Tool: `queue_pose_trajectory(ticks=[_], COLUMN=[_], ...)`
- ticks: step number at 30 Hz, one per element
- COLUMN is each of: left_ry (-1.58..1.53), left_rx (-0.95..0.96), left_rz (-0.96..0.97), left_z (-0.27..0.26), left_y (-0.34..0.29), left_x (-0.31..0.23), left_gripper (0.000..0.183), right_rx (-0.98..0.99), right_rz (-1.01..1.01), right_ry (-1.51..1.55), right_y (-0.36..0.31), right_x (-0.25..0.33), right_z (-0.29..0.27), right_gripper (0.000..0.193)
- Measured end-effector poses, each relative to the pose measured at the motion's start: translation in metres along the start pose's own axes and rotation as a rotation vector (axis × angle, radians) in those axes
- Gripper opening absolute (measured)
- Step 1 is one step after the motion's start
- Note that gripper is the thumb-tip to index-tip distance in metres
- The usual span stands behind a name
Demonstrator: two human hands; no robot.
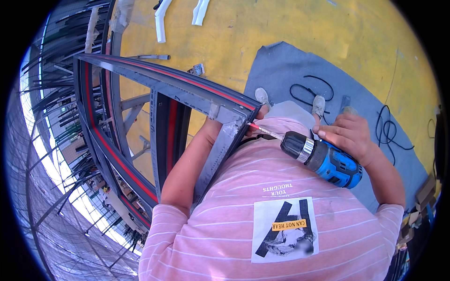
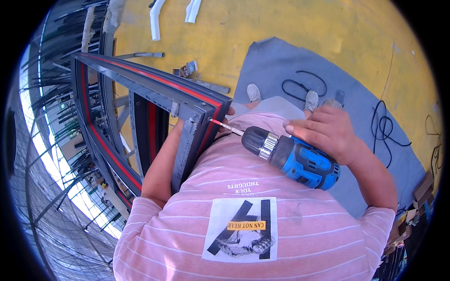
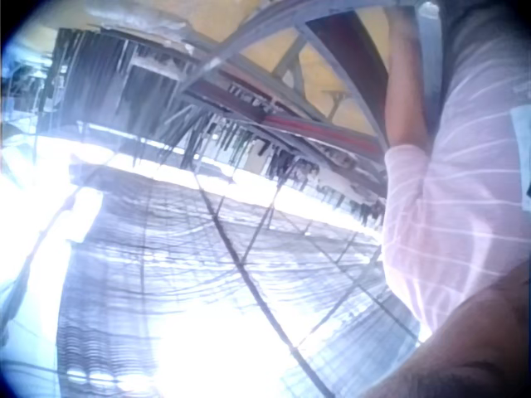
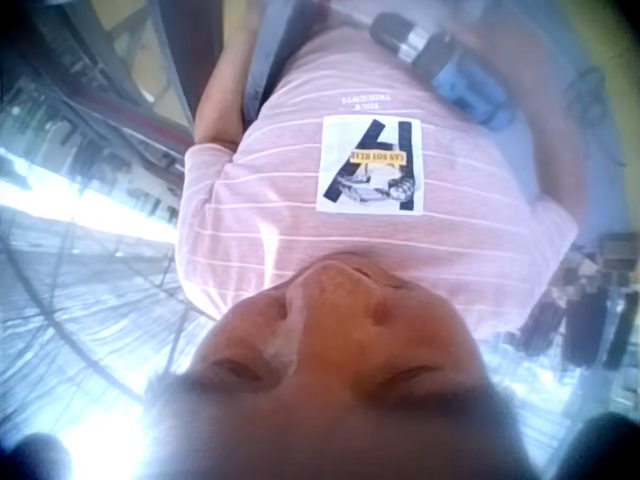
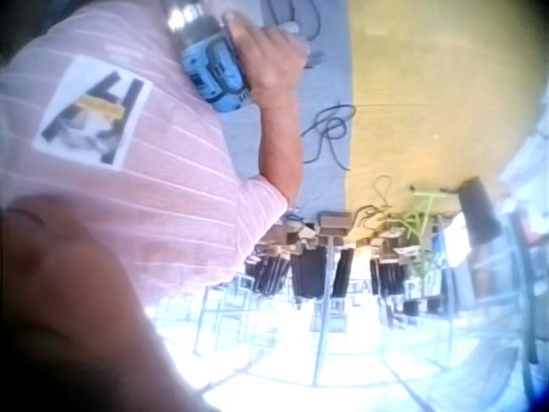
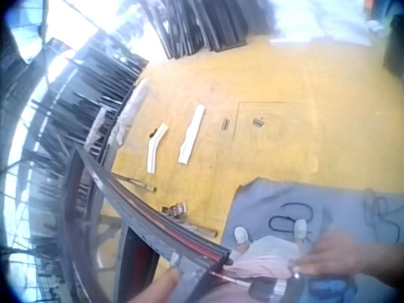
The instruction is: The person uses a power drill to drive screws into the corners of a large metal frame, using an L-square to check the alignment before drilling each screw.
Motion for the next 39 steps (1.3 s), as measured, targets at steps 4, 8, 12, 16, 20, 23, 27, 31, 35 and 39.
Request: queue_pose_trajectory(ticks=[4, 8, 12, 16, 20, 23, 27, 31, 35, 39], left_ry=[-0.307, -0.439, 0.435, 0.813, 0.545, 0.365, 0.239, 0.195, 0.155, 0.169], left_rx=[-0.09, -0.158, -0.805, -0.929, -1.211, -0.986, -0.808, -0.671, -0.577, -0.606], left_rz=[0.262, 0.516, 0.193, 0.673, 0.579, 0.417, 0.39, 0.364, 0.355, 0.422], left_z=[0.001, -0.006, -0.025, 0.015, -0.058, -0.098, -0.109, -0.087, -0.094, -0.077], left_y=[-0.01, -0.032, -0.077, -0.185, -0.203, -0.175, -0.159, -0.148, -0.148, -0.147], left_x=[-0.016, -0.034, -0.017, -0.072, -0.123, -0.115, -0.11, -0.099, -0.096, -0.094], left_gripper=[0.043, 0.042, 0.035, 0.021, 0.03, 0.044, 0.06, 0.061, 0.062, 0.061], right_rx=[0.013, -0.009, 0.001, 0.151, 0.546, 0.478, 0.257, 0.386, 0.374, -0.186], right_rz=[-0.006, -0.04, -0.023, 0.35, 0.798, 0.745, 0.826, 0.819, 0.818, 0.261], right_ry=[0.003, 0.056, 0.094, 0.206, 0.366, 0.371, 0.498, 0.402, 0.434, 0.144], right_y=[0.007, 0.006, -0.002, -0.014, -0.045, -0.038, -0.037, -0.036, -0.039, -0.037], right_x=[0.0, 0.0, -0.006, -0.01, 0.008, 0.009, 0.015, 0.018, 0.017, 0.019], right_z=[-0.009, -0.011, -0.005, 0.014, 0.064, 0.061, 0.047, 0.051, 0.054, 0.044], right_gripper=[0.039, 0.039, 0.037, 0.038, 0.038, 0.038, 0.041, 0.039, 0.037, 0.039])
Point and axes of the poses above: each hand's wrist, its own y-axis towards the middle knuckle, its own z-axis out of the palm, x = y × z, the point moved 6 cm from there along y, towards the middle knuckle, and after that the axes turned 14 degrees about -z, right-handed, at the moved point
